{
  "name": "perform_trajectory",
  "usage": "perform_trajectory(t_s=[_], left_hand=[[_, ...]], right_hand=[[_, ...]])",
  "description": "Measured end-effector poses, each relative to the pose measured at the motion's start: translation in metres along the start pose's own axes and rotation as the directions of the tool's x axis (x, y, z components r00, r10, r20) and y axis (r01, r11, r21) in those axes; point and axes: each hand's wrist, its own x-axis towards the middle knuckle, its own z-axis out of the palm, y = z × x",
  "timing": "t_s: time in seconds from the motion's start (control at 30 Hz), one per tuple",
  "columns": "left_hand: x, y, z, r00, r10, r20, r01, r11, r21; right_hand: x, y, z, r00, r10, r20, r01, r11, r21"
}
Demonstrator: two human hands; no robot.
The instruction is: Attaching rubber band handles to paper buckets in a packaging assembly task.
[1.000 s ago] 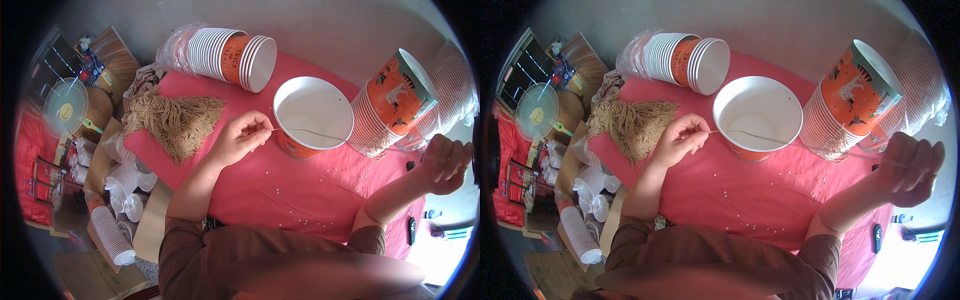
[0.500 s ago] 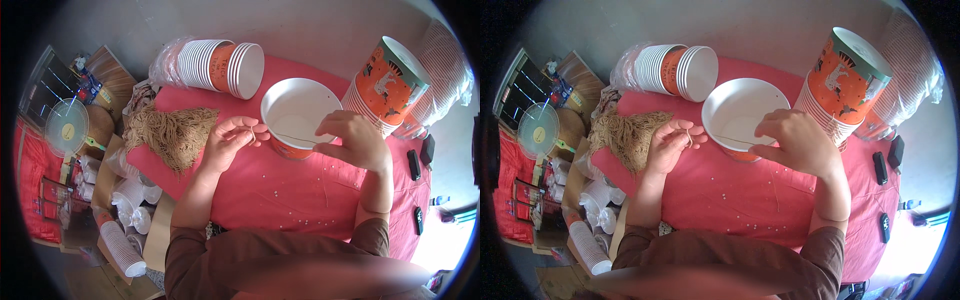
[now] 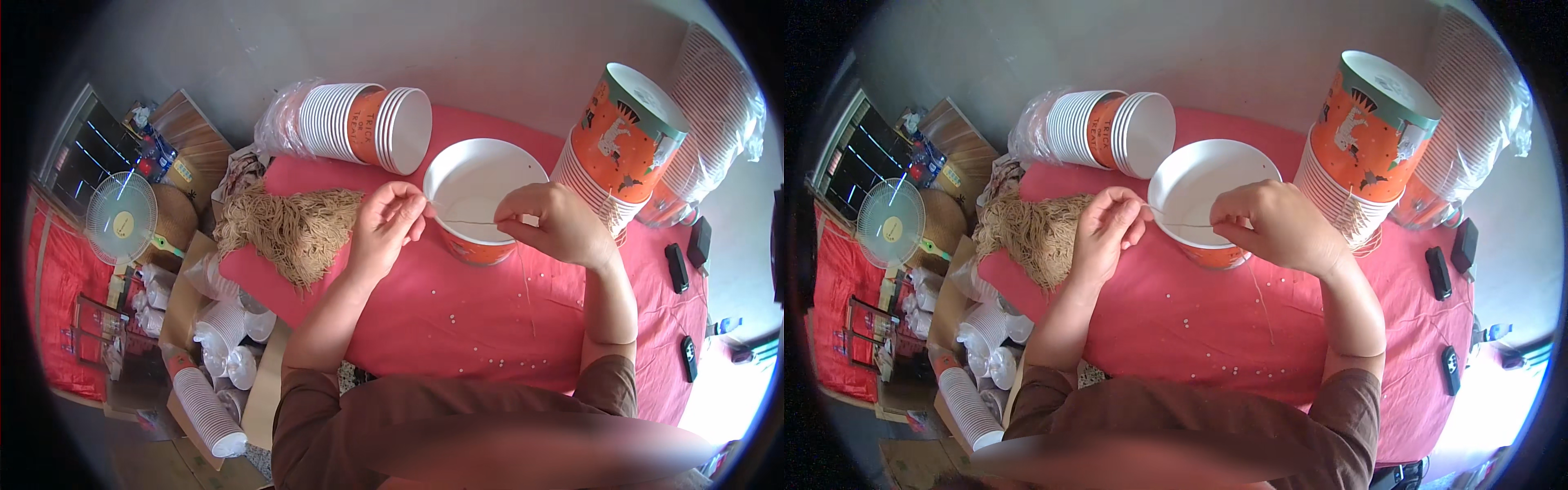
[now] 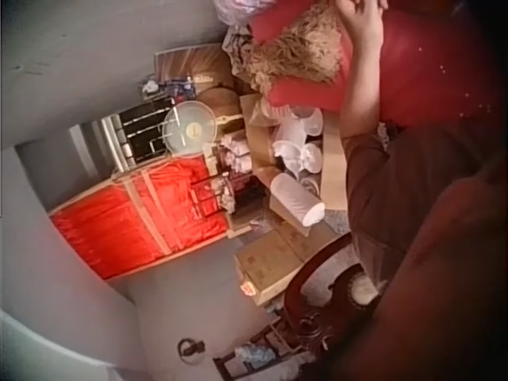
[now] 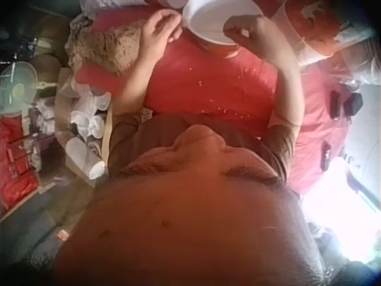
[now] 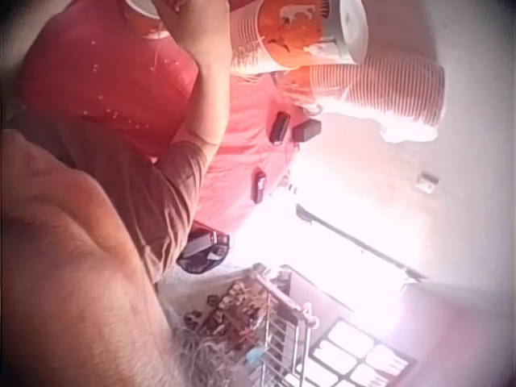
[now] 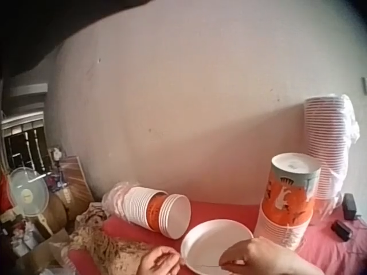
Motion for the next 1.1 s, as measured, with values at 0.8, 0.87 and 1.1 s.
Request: perform_trajectory(t_s=[0.8,0.87,1.1], left_hand=[[0.007,-0.002,0.007,0.981,-0.175,0.085,0.166,0.981,0.1],[0.008,-0.006,0.003,0.977,-0.198,0.076,0.197,0.98,0.02],[0.009,-0.01,-0.001,0.973,-0.214,0.086,0.226,0.958,-0.175]], right_hand=[[0.027,0.014,0.033,0.919,-0.155,-0.363,0.091,0.978,-0.189],[0.027,0.013,0.035,0.909,-0.191,-0.371,0.105,0.965,-0.24],[0.026,0.003,0.042,0.867,-0.402,-0.294,0.312,0.898,-0.31]])
